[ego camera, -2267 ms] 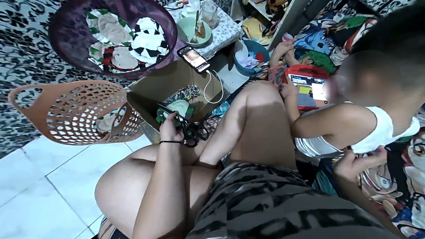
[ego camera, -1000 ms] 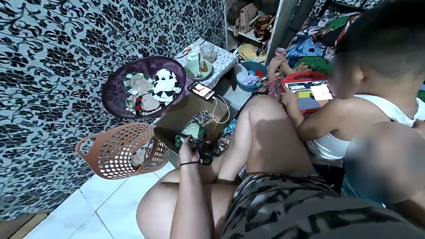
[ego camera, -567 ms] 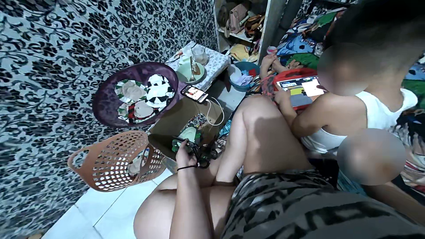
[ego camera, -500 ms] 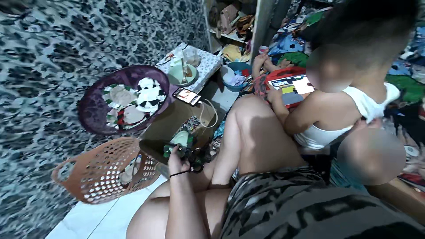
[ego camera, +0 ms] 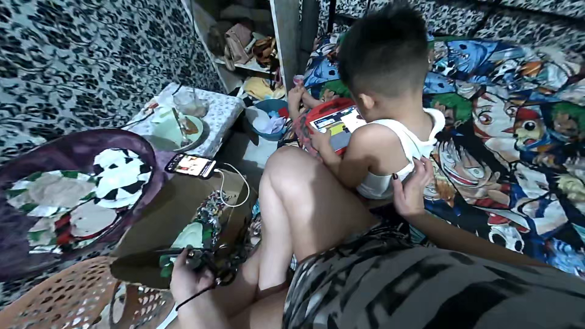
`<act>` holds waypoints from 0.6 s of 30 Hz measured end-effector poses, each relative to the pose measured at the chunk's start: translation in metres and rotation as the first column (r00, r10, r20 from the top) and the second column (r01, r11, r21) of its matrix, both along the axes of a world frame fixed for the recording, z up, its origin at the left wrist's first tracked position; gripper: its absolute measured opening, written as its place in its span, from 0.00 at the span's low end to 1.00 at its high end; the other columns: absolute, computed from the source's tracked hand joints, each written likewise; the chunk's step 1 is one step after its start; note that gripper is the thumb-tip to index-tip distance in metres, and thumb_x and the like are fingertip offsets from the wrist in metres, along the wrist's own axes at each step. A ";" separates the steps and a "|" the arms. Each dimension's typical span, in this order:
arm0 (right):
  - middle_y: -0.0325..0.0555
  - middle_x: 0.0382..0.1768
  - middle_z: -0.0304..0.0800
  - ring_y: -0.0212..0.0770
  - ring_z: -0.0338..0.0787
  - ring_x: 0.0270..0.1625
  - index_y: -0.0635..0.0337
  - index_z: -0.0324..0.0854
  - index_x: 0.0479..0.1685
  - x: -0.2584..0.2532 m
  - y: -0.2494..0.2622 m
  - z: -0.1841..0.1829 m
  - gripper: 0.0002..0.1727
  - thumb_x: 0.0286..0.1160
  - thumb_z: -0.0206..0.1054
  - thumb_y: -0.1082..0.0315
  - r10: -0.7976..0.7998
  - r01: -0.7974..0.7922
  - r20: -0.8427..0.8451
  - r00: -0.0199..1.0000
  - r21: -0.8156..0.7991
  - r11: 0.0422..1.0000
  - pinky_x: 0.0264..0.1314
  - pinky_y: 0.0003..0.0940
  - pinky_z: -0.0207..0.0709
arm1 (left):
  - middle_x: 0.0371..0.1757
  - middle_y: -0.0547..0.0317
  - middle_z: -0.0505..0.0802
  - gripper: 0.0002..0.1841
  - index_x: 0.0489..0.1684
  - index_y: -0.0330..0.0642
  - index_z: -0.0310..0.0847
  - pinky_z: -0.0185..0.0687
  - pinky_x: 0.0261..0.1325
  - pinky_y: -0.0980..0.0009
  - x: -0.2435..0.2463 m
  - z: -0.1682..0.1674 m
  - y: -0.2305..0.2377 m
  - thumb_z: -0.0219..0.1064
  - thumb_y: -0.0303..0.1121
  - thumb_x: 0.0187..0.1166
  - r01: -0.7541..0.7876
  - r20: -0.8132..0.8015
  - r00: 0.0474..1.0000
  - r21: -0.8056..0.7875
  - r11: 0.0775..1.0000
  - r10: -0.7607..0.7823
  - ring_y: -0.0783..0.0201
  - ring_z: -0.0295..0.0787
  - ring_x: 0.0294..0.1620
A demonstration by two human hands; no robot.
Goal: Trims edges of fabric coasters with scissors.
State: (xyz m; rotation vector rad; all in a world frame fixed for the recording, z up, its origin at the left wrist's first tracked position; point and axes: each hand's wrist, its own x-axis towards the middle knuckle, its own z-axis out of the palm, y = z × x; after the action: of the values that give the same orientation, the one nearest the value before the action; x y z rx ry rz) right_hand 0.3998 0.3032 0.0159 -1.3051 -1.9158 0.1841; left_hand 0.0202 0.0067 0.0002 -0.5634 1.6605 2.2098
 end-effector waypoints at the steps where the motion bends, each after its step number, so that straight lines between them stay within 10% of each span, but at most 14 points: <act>1: 0.83 0.83 0.54 0.78 0.58 0.86 0.80 0.61 0.80 0.003 0.006 -0.001 0.41 0.79 0.57 0.50 -0.021 0.020 -0.043 0.999 -0.029 0.999 0.88 0.63 0.55 | 0.38 0.63 0.84 0.06 0.53 0.46 0.72 0.84 0.37 0.73 -0.001 -0.001 0.000 0.56 0.34 0.86 0.000 0.004 1.000 -0.001 1.000 0.000 0.71 0.83 0.34; 5: 0.79 0.84 0.54 0.70 0.58 0.88 0.76 0.49 0.87 0.002 0.038 0.030 0.45 0.78 0.57 0.53 -0.096 0.067 -0.158 0.983 -0.179 0.982 0.89 0.60 0.54 | 0.39 0.62 0.84 0.07 0.54 0.46 0.73 0.83 0.38 0.73 -0.002 -0.005 -0.004 0.57 0.34 0.85 0.002 0.009 1.000 0.002 1.000 -0.002 0.71 0.83 0.35; 11: 0.73 0.82 0.59 0.72 0.63 0.81 0.68 0.59 0.82 -0.017 0.055 0.079 0.43 0.69 0.67 0.51 -0.106 0.082 -0.118 0.987 -0.192 0.978 0.77 0.69 0.61 | 0.42 0.63 0.84 0.08 0.56 0.46 0.73 0.83 0.40 0.74 0.000 0.000 -0.005 0.57 0.34 0.85 -0.020 -0.009 1.000 -0.012 1.000 0.019 0.72 0.83 0.38; 18: 0.71 0.85 0.57 0.74 0.58 0.85 0.68 0.63 0.82 -0.017 0.019 0.044 0.50 0.57 0.75 0.50 0.012 -0.012 -0.027 1.000 -0.025 1.000 0.81 0.70 0.57 | 0.40 0.63 0.83 0.06 0.53 0.46 0.73 0.83 0.40 0.74 0.002 -0.002 -0.002 0.57 0.33 0.85 -0.019 0.003 1.000 -0.024 1.000 0.019 0.72 0.83 0.36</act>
State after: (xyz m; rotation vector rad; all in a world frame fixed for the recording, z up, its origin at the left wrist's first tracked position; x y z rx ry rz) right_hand 0.3833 0.3225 0.0596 -1.3020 -1.9052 0.2317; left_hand 0.0225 0.0044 -0.0018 -0.5920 1.6890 2.2036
